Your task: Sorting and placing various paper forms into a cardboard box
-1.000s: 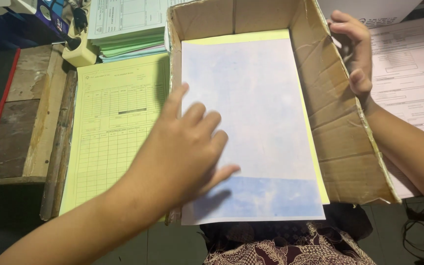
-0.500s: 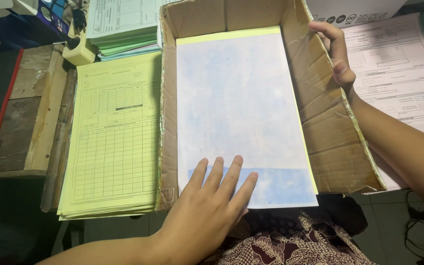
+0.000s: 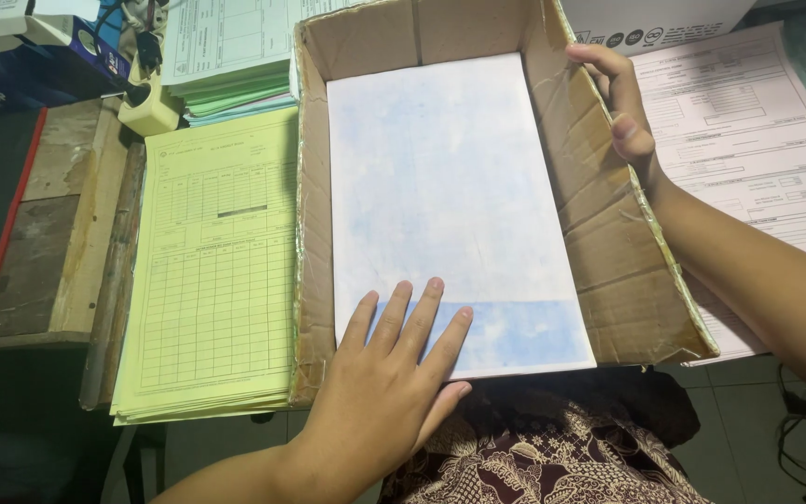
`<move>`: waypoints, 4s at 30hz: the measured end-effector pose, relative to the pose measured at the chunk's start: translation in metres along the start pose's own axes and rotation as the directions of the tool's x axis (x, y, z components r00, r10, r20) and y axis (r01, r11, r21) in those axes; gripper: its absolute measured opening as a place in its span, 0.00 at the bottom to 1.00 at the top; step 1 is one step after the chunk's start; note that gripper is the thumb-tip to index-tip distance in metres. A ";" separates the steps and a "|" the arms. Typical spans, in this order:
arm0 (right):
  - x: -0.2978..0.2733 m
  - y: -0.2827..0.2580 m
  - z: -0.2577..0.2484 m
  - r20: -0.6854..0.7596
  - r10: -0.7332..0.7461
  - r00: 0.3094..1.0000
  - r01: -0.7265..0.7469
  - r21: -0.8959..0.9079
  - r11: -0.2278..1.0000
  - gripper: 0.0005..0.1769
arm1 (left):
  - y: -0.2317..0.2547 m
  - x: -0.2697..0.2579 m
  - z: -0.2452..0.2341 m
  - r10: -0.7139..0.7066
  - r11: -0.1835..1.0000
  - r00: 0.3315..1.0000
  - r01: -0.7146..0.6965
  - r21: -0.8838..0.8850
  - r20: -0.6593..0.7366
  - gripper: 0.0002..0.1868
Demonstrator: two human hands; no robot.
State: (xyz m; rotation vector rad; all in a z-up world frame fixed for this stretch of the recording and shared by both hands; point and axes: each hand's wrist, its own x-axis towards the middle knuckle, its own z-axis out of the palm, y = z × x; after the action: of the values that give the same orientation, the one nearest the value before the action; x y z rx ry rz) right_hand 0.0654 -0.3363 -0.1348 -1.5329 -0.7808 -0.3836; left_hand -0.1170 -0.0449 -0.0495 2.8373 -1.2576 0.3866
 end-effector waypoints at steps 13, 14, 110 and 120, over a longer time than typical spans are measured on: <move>0.008 -0.050 0.023 -0.350 0.363 0.863 -0.350 0.102 0.931 0.26 | -0.027 -0.039 -0.012 -0.026 0.996 0.880 0.063 0.062 -0.475 0.27; 0.009 -0.053 0.024 -0.322 0.308 0.895 -0.340 -0.045 0.939 0.24 | -0.027 -0.042 -0.011 -0.137 0.990 0.844 0.131 -0.048 -0.518 0.26; 0.114 -0.150 0.062 0.343 0.404 0.848 -0.071 -0.682 0.728 0.04 | -0.035 -0.056 -0.019 -0.137 0.989 0.650 0.135 -0.064 -0.747 0.05; 0.095 -0.111 0.020 0.507 0.385 0.771 0.427 -0.860 0.277 0.10 | -0.008 0.000 -0.029 0.160 0.982 0.726 -0.184 0.035 -0.669 0.05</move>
State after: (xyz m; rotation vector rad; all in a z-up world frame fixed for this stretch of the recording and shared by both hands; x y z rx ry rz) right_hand 0.0537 -0.2986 0.0070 -3.0074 -1.2141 -0.3577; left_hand -0.1171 -0.0362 -0.0209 2.1805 -1.3092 1.2433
